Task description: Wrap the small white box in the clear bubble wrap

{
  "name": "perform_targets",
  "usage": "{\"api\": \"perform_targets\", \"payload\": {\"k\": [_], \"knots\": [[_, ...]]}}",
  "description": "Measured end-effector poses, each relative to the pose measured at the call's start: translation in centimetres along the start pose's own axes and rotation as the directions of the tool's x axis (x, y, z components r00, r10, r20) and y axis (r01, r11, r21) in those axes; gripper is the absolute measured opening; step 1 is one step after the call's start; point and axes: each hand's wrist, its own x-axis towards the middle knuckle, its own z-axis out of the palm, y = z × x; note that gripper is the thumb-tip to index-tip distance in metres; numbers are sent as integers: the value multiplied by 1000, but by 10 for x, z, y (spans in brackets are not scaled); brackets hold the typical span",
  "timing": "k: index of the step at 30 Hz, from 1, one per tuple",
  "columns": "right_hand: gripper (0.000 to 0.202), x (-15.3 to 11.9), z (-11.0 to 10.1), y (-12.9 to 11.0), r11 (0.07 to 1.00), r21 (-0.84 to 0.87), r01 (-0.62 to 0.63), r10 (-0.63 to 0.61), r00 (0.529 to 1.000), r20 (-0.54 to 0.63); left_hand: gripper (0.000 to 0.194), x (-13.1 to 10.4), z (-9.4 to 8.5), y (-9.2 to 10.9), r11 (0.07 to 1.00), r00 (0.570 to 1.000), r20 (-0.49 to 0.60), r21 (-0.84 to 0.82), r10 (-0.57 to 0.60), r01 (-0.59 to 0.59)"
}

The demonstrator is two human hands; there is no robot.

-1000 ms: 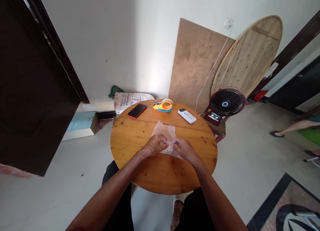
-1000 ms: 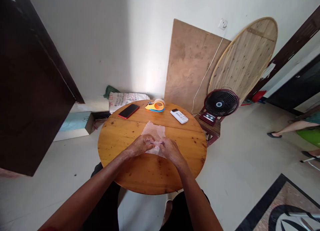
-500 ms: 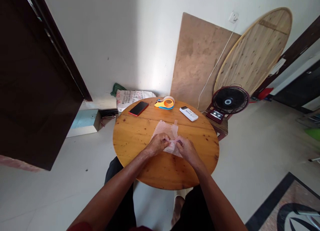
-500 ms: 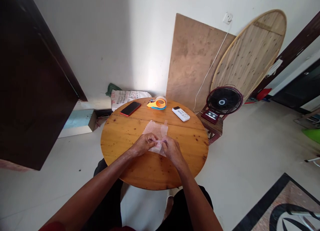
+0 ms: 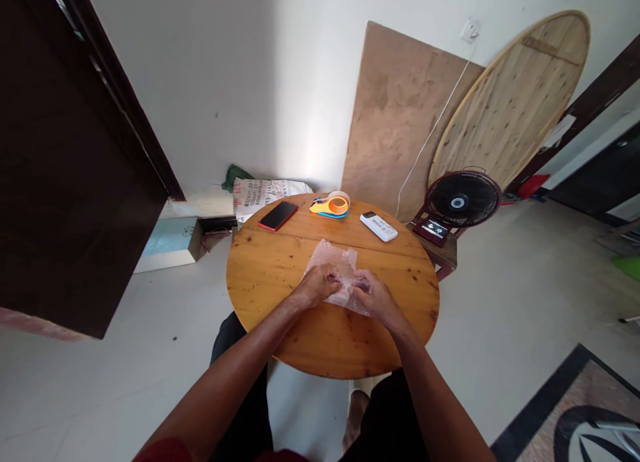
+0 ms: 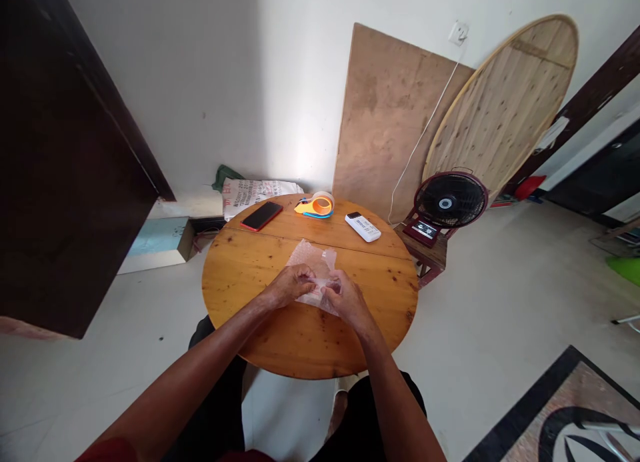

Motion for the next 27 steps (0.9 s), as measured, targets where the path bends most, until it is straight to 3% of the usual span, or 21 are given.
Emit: {"api": "perform_targets", "payload": {"k": [3,7,17,23,27], "knots": [[25,1,8,7,991,130,-36,34,999,16,13,-1,0,0,999,1000,7,-35,-7,8],[18,4,13,10,984,174,-40,43,999,-15,17,-1,0,0,998,1000,16,-64,-17,18],[23,7,11,9,996,86,-22,29,996,-82,17,-2,-2,0,986,998,44,-157,-43,49],[33,5,6,0,963,238,-125,103,989,103,12,5,-1,-1,981,998,61,-190,-21,32],[29,10,11,1,961,232,-149,126,986,112,12,7,-12,2,973,995,82,-218,-63,79]]}}
